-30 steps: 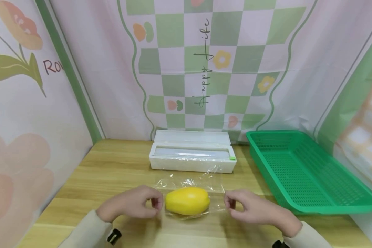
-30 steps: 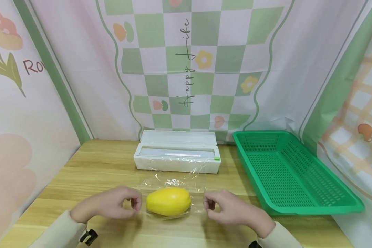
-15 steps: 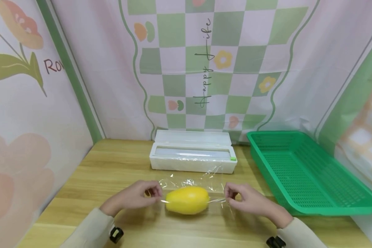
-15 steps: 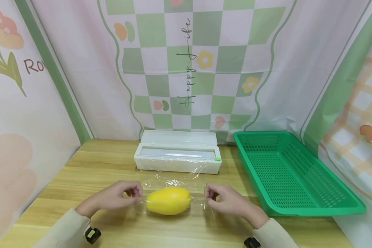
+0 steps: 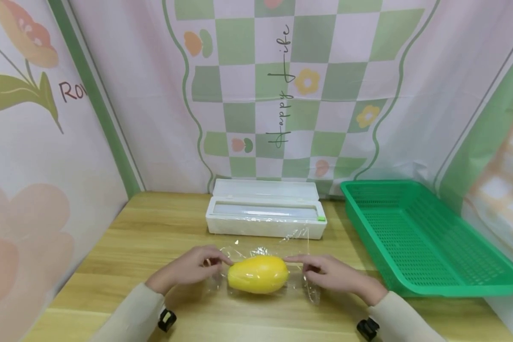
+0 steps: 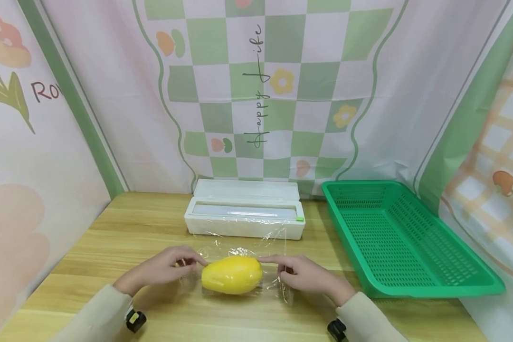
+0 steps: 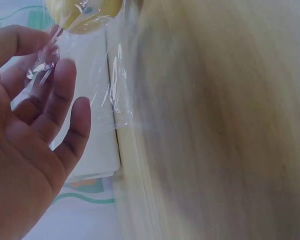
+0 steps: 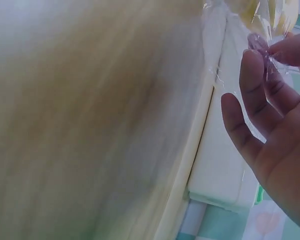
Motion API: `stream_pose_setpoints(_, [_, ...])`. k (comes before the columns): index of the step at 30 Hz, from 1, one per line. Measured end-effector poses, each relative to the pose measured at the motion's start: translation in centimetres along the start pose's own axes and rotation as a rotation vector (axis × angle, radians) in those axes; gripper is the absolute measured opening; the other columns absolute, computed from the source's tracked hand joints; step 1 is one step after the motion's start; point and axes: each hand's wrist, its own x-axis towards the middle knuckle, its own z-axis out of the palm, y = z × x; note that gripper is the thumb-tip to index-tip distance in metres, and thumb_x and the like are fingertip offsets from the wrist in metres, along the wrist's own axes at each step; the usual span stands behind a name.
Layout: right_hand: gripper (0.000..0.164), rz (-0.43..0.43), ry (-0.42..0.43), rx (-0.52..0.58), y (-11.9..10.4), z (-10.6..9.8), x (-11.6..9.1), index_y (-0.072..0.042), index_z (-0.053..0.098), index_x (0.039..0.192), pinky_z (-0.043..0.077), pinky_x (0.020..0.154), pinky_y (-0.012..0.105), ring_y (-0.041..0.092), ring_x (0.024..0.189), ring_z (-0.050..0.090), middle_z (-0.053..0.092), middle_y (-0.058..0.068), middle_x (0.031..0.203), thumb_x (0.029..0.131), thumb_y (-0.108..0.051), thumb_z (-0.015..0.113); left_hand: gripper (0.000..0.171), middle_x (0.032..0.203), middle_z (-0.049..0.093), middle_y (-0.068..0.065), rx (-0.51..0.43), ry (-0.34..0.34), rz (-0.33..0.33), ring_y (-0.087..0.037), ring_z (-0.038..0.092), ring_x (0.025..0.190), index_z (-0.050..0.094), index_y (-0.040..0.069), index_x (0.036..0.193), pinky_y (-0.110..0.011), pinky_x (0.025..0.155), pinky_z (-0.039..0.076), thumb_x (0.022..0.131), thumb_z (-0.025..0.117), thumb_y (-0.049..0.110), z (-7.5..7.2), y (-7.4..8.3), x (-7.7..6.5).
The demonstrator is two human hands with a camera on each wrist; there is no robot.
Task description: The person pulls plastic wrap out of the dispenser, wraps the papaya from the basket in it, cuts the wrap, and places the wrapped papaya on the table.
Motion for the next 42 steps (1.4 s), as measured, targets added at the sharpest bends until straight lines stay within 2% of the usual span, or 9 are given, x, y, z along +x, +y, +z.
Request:
stream_pose_setpoints(5, [0.048, 0.099, 0.032, -0.02, 0.0, -0.4, 1.0, -0.024, 0.059, 0.141, 0.052, 0.056, 0.029, 0.007, 0.064, 0.053, 0.061, -0.001, 0.082, 0.099, -0.003, 0.052, 0.024, 0.097, 0.061, 0.008, 0.03, 0.045, -0.039, -0.012, 0.057, 0.087, 0.071, 0.02, 0.121, -0.029, 0.076, 0.054, 0.101, 0.059, 0.016, 0.0, -0.5, 0.7])
stream_pose_setpoints(13, [0.046, 0.099, 0.061, -0.054, 0.9, -0.9, 2.6, -0.021, 0.064, 0.134, 0.05, 0.053, 0.028, 0.006, 0.057, 0.051, 0.057, -0.004, 0.076, 0.095, 0.0, 0.053, 0.025, 0.096, 0.061, 0.004, 0.039, 0.085, -0.056, -0.012, 0.056, 0.086, 0.07, 0.017, 0.122, -0.03, 0.074, 0.054, 0.101, 0.058, 0.013, 0.1, -1.7, 2.3])
stream_pose_setpoints(18, [0.044, 0.107, 0.049, -0.055, 1.4, -1.1, 3.2, -0.022, 0.065, 0.132, 0.047, 0.049, 0.025, 0.005, 0.054, 0.048, 0.056, -0.005, 0.074, 0.095, -0.001, 0.053, 0.036, 0.099, 0.06, -0.001, 0.029, 0.089, -0.042, -0.015, 0.058, 0.083, 0.062, 0.017, 0.134, -0.031, 0.069, 0.055, 0.1, 0.059, 0.008, 0.3, -2.0, 2.9])
stream_pose_setpoints(26, [0.041, 0.14, 0.038, -0.04, 1.6, -1.5, 3.1, -0.022, 0.064, 0.133, 0.048, 0.052, 0.027, 0.008, 0.058, 0.049, 0.058, -0.002, 0.077, 0.098, -0.005, 0.053, 0.037, 0.114, 0.058, 0.007, 0.077, 0.134, 0.021, -0.014, 0.056, 0.103, 0.071, 0.028, 0.12, -0.036, 0.088, 0.052, 0.098, 0.056, 0.002, 0.0, -1.6, 3.3])
stream_pose_setpoints(30, [0.032, 0.146, 0.088, -0.027, 1.3, -1.9, 2.7, -0.01, 0.061, 0.134, 0.056, 0.071, 0.036, 0.017, 0.08, 0.06, 0.067, 0.007, 0.098, 0.104, -0.014, 0.049, 0.026, 0.121, 0.06, 0.006, 0.105, 0.146, 0.029, -0.016, 0.053, 0.115, 0.072, 0.028, 0.117, -0.046, 0.098, 0.047, 0.102, 0.056, 0.016, -0.1, -1.5, 3.5])
stream_pose_setpoints(32, [0.032, 0.136, 0.152, -0.039, 1.0, -2.0, 2.6, -0.005, 0.061, 0.133, 0.055, 0.086, 0.044, 0.023, 0.098, 0.063, 0.067, 0.01, 0.114, 0.106, -0.019, 0.048, 0.021, 0.128, 0.059, 0.001, 0.125, 0.152, 0.024, -0.018, 0.05, 0.122, 0.072, 0.029, 0.117, -0.05, 0.104, 0.041, 0.104, 0.056, 0.025, -0.1, -1.5, 3.5])
stream_pose_setpoints(35, [0.031, 0.077, 0.283, -0.119, 0.3, -1.7, 2.6, -0.005, 0.064, 0.129, 0.051, 0.096, 0.051, 0.027, 0.113, 0.062, 0.066, 0.009, 0.124, 0.105, -0.021, 0.053, 0.021, 0.134, 0.056, -0.004, 0.184, 0.164, 0.019, -0.019, 0.046, 0.127, 0.071, 0.029, 0.117, -0.052, 0.107, 0.037, 0.102, 0.058, 0.037, 0.1, -1.2, 3.5])
stream_pose_setpoints(39, [0.026, -0.079, 0.421, -0.288, -1.6, -0.4, 2.7, -0.007, 0.069, 0.121, 0.054, 0.092, 0.047, 0.024, 0.109, 0.064, 0.069, 0.004, 0.118, 0.096, -0.017, 0.068, 0.029, 0.133, 0.057, 0.001, 0.322, 0.194, 0.072, -0.018, 0.048, 0.125, 0.07, 0.024, 0.12, -0.048, 0.106, 0.04, 0.095, 0.068, 0.039, 0.5, 0.1, 3.5])
stream_pose_setpoints(42, [0.032, -0.134, 0.428, -0.354, -3.0, 0.6, 2.9, -0.008, 0.069, 0.121, 0.055, 0.091, 0.044, 0.022, 0.108, 0.065, 0.069, 0.003, 0.118, 0.092, -0.019, 0.074, 0.042, 0.132, 0.059, 0.002, 0.423, 0.205, 0.111, -0.018, 0.051, 0.124, 0.067, 0.017, 0.127, -0.046, 0.106, 0.042, 0.09, 0.073, 0.037, 0.7, 1.5, 3.5])
